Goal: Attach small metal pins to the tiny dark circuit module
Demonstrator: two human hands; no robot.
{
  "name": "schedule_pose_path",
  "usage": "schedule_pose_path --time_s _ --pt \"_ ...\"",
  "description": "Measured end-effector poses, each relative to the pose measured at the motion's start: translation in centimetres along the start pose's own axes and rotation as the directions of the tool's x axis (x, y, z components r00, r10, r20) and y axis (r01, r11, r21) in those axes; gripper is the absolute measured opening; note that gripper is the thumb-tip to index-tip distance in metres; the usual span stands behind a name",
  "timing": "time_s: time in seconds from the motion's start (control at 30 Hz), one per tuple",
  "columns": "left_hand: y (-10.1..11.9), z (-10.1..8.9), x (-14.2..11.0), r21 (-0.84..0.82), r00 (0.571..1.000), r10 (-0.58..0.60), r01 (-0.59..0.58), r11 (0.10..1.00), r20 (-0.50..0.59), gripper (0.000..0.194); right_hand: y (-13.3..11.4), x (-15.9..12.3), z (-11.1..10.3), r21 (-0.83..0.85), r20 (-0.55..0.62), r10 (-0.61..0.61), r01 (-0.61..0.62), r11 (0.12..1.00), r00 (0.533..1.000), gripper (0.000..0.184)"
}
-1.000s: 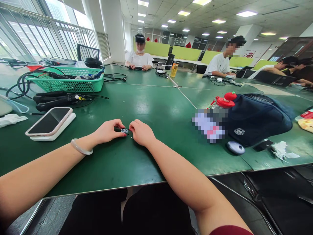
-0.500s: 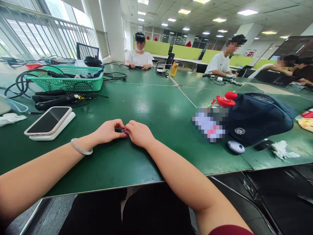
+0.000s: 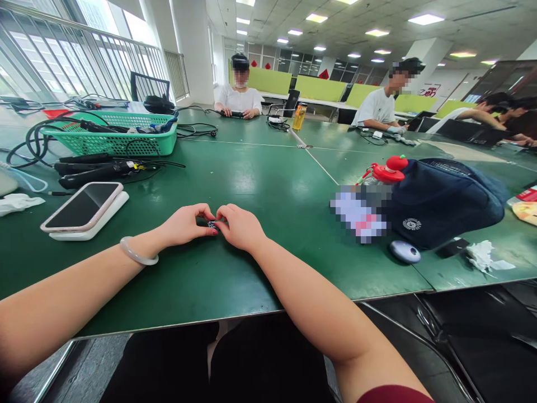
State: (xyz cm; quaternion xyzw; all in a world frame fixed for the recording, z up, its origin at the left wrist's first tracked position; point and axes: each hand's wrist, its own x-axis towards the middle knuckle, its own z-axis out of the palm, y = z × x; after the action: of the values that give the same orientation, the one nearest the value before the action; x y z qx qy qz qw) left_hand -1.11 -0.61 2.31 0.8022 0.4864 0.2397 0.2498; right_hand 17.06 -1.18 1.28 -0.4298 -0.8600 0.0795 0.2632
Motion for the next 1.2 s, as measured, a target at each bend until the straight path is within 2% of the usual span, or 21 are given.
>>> schedule_pose_path --time_s 0.13,0.3,0.4,0.53,0.63,0.77,0.9,1.1,1.2 --pt "-0.3 -0.1 0.1 0.021 0.998 -0.041 0.042 0.999 -0.037 0.031 0.3 0.0 0.1 -0.012 -0.017 0.013 -0.013 1.0 1.0 0.011" --pt "-1.0 -0.2 0.3 0.051 0.995 -0.079 0.082 0.995 -0.065 0.031 0.9 0.0 0.8 -0.086 0.117 0.024 -0.014 0.996 0.993 0.016" --pt "-1.0 -0.1 0.3 0.064 0.995 -0.079 0.083 0.995 -0.061 0.03 1.0 0.1 1.1 -0.107 0.156 0.017 -0.001 0.994 0.988 0.016" --pt "-0.7 0.0 0.3 0.055 0.996 -0.076 0.078 0.995 -0.047 0.028 0.8 0.2 1.1 -0.116 0.147 0.025 -0.008 0.993 0.989 0.015" --pt "-0.6 0.0 0.3 0.021 0.994 -0.098 0.099 0.995 -0.047 0.03 0.9 0.3 1.0 -0.061 0.103 0.044 -0.038 0.997 0.994 0.014" --pt "-0.7 0.0 0.3 -0.14 0.993 -0.113 0.107 0.984 -0.031 0.035 1.0 0.3 0.8 0.128 0.013 0.105 -0.106 0.986 0.994 0.015" --pt "-0.4 0.2 0.3 -0.396 0.991 -0.133 0.13 0.909 0.019 0.037 0.8 0.3 0.6 0.241 -0.049 0.131 -0.115 0.964 0.99 0.016" --pt "0.0 0.2 0.4 -0.613 0.977 -0.209 0.19 0.767 0.04 0.037 0.6 0.1 0.3 0.232 -0.136 0.069 -0.035 0.972 0.988 0.017" --pt "0.1 0.0 0.3 -0.71 0.979 -0.194 0.183 0.68 0.066 0.034 0.4 -0.1 0.0 0.129 -0.194 -0.009 0.035 0.991 0.981 0.021"
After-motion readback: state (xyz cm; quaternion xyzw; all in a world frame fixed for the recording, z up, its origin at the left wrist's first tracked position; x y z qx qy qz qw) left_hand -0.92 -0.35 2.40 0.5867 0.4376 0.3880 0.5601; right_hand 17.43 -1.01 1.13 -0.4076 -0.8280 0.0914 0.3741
